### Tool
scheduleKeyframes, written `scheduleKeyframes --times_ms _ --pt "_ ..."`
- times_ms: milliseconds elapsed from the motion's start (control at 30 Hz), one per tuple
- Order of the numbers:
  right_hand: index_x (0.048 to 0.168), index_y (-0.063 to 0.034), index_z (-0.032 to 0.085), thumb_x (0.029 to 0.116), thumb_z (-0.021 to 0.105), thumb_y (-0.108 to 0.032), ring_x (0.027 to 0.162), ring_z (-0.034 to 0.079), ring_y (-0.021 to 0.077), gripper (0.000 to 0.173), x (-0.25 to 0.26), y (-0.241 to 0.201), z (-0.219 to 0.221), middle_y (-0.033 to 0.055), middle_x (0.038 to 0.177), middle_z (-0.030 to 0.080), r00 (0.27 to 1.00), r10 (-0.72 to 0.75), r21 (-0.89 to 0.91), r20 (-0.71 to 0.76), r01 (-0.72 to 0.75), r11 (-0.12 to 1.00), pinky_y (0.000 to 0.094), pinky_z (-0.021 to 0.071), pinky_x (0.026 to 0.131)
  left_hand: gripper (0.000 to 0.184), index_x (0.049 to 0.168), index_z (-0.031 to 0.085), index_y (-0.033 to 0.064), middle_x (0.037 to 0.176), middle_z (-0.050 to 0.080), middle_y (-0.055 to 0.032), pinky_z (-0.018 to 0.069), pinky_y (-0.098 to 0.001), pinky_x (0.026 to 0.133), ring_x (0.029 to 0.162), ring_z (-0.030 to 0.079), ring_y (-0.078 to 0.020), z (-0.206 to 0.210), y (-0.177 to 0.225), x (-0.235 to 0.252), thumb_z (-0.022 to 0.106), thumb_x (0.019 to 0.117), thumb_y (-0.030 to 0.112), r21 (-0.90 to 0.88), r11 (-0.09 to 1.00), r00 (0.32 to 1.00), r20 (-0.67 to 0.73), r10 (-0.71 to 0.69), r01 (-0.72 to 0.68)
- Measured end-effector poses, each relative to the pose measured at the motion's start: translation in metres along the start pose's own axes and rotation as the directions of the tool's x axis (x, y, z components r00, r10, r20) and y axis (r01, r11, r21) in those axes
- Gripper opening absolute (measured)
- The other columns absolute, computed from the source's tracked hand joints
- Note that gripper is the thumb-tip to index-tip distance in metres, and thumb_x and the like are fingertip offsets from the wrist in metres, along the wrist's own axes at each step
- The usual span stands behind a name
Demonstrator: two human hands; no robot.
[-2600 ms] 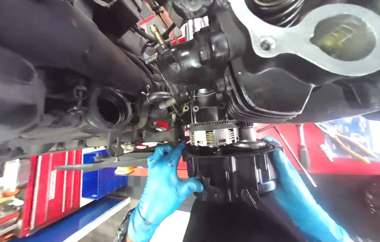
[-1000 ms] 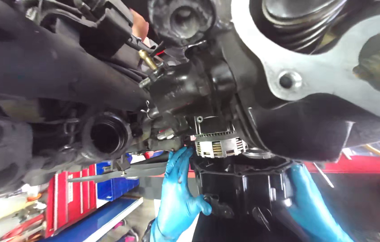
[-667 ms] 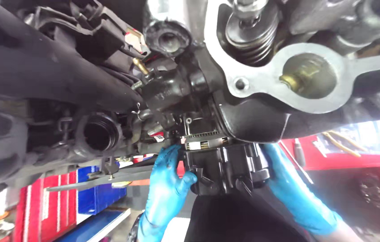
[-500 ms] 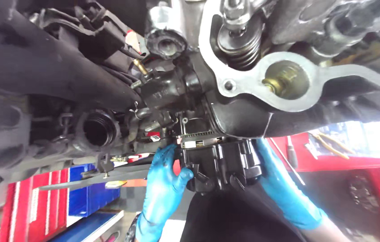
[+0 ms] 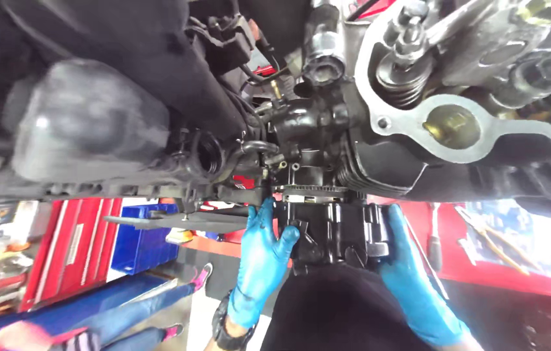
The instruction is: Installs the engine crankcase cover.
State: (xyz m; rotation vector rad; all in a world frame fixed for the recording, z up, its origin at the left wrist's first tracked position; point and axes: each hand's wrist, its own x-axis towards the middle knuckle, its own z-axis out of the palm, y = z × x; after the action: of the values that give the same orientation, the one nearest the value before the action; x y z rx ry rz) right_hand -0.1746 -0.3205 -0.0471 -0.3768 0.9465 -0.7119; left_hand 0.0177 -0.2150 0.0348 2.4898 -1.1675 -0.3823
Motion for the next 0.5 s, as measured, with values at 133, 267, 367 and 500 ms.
scheduleKeyframes --times_ms 133,267,367,500 --pt "0.135 -0.0146 0.058 0.1048 0.046 -0.052 0.106 0.070 0.0095 0.050 0.000 0.000 -0.002 0.0004 0.117 0.072 1.000 -0.027 -0.043 0.015 0.027 0.999 0.0314 0.0606 0.090 0.111 0.145 0.053 -0.0040 0.140 0.061 -0.0219 0.0336 -0.0515 0.120 0.138 0.053 -0.0353 0.000 0.005 -0.002 0.026 0.0881 0.087 -0.037 0.998 0.998 0.041 -0.056 0.058" --pt "0.135 -0.0162 0.058 0.1026 0.047 -0.057 0.105 0.070 0.0107 0.053 0.002 -0.003 -0.004 0.0012 0.116 0.072 0.998 0.000 -0.064 0.060 0.004 0.998 0.0326 0.0614 0.087 0.111 0.151 0.047 0.0012 0.139 0.063 -0.0199 0.0470 -0.0503 0.108 0.129 0.061 -0.0270 -0.004 0.008 -0.002 0.029 0.0860 0.089 -0.110 0.981 0.981 0.130 -0.144 0.158" --pt "0.137 -0.0173 0.056 0.1034 0.047 -0.055 0.108 0.069 0.0103 0.052 0.002 -0.004 -0.005 0.0003 0.119 0.071 0.997 0.015 -0.078 0.075 -0.009 0.997 0.0338 0.0612 0.089 0.109 0.158 0.035 0.0031 0.143 0.059 -0.0172 0.0456 -0.0475 0.111 0.132 0.058 -0.0214 -0.009 0.011 -0.002 0.039 0.0862 0.086 -0.249 0.922 0.935 0.274 -0.226 0.296" --pt "0.140 -0.0164 0.054 0.1049 0.045 -0.053 0.109 0.068 0.0123 0.052 0.004 -0.005 -0.006 0.0016 0.122 0.069 0.995 0.024 -0.092 0.097 -0.015 0.996 0.0368 0.0609 0.090 0.085 0.155 0.037 0.0063 0.145 0.056 -0.0092 0.0449 -0.0319 0.112 0.131 0.054 -0.0090 -0.008 0.022 -0.005 0.056 0.0943 0.063 -0.545 0.717 0.895 0.347 -0.279 0.435"
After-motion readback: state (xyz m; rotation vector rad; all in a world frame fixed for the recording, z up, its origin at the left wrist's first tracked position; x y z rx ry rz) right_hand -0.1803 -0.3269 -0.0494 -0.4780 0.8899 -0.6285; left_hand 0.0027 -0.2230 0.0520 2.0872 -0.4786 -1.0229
